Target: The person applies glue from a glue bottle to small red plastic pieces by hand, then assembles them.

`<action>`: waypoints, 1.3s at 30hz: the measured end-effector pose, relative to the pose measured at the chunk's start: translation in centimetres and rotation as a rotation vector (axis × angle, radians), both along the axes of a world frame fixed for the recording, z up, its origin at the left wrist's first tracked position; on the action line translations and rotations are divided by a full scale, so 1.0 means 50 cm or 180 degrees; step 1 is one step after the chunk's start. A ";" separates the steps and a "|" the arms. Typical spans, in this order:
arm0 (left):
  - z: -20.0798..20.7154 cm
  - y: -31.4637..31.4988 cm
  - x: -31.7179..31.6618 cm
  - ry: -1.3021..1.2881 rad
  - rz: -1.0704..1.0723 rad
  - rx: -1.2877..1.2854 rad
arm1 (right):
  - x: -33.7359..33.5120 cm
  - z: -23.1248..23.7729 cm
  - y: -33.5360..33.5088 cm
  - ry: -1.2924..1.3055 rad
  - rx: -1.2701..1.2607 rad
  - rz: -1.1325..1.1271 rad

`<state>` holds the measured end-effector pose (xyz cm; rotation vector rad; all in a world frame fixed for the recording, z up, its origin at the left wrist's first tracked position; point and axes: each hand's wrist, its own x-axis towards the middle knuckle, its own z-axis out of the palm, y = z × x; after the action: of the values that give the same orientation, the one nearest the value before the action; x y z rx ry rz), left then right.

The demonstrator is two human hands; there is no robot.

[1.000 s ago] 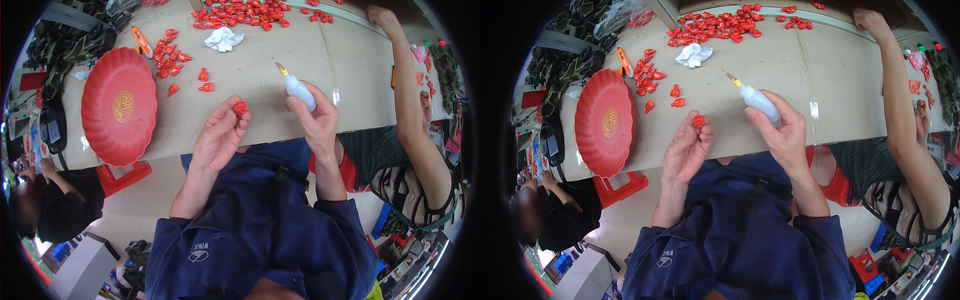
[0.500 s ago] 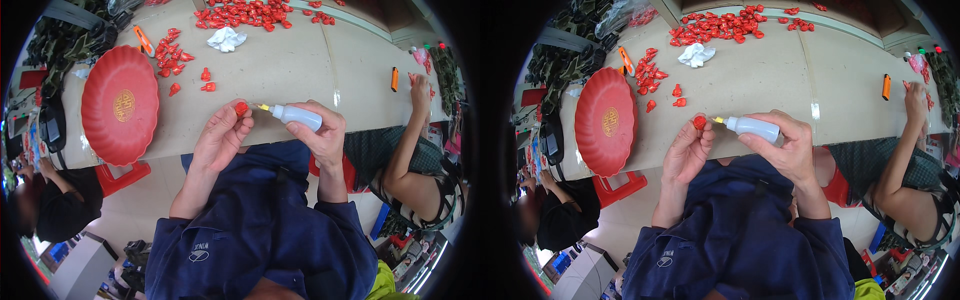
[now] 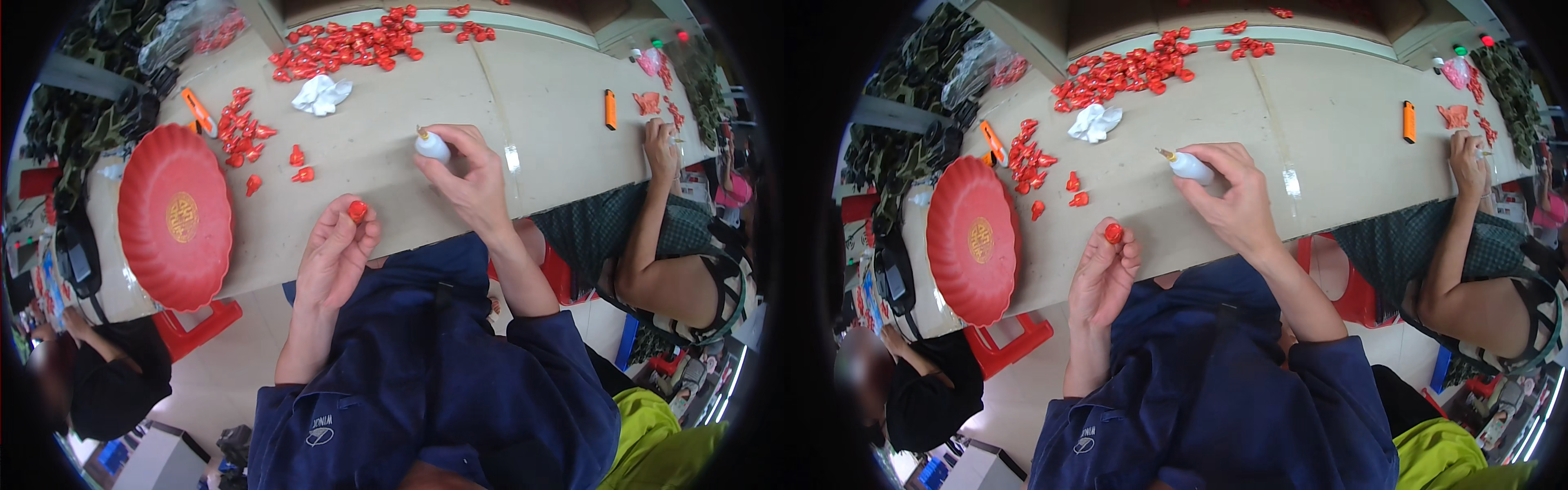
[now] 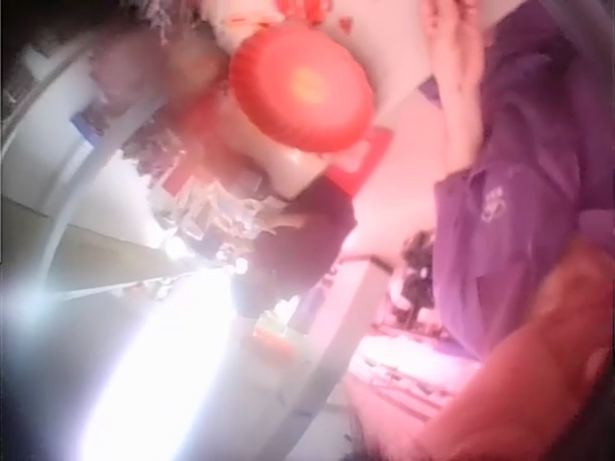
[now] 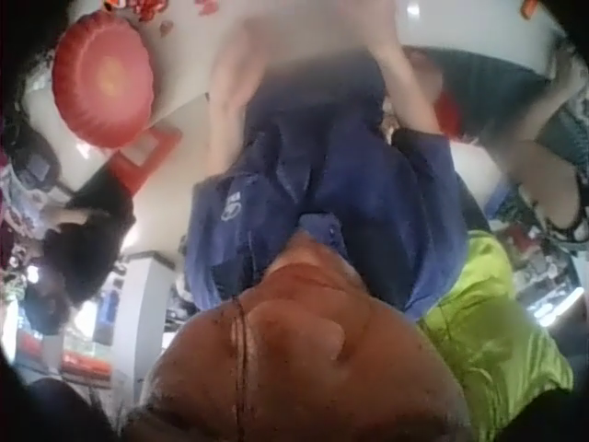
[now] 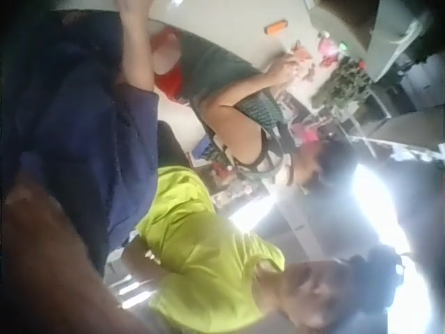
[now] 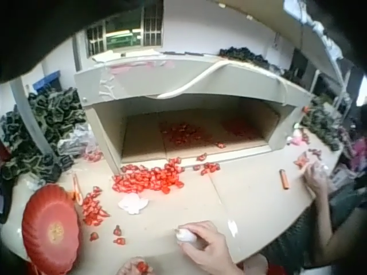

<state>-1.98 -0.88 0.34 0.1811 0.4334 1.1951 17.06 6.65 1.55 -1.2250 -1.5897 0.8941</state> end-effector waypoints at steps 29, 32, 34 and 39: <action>0.001 0.008 0.012 0.0333 0.0004 0.0084 | 0.092 0.012 0.341 -0.2925 0.1358 -0.0068; -0.002 0.009 0.013 0.0374 -0.0061 0.0224 | 0.089 0.014 0.320 -0.3085 0.1333 0.0095; 0.000 0.010 0.015 0.0393 -0.0043 0.0218 | 0.091 0.009 0.318 -0.3183 0.1246 0.0168; 0.001 0.008 0.016 0.0403 0.0020 0.0233 | 0.089 0.048 0.280 -0.2693 0.1342 -0.0096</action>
<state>-1.17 -0.46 0.39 0.3202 0.5014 1.2105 21.51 20.65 3.96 -1.3808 -2.2488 -0.0466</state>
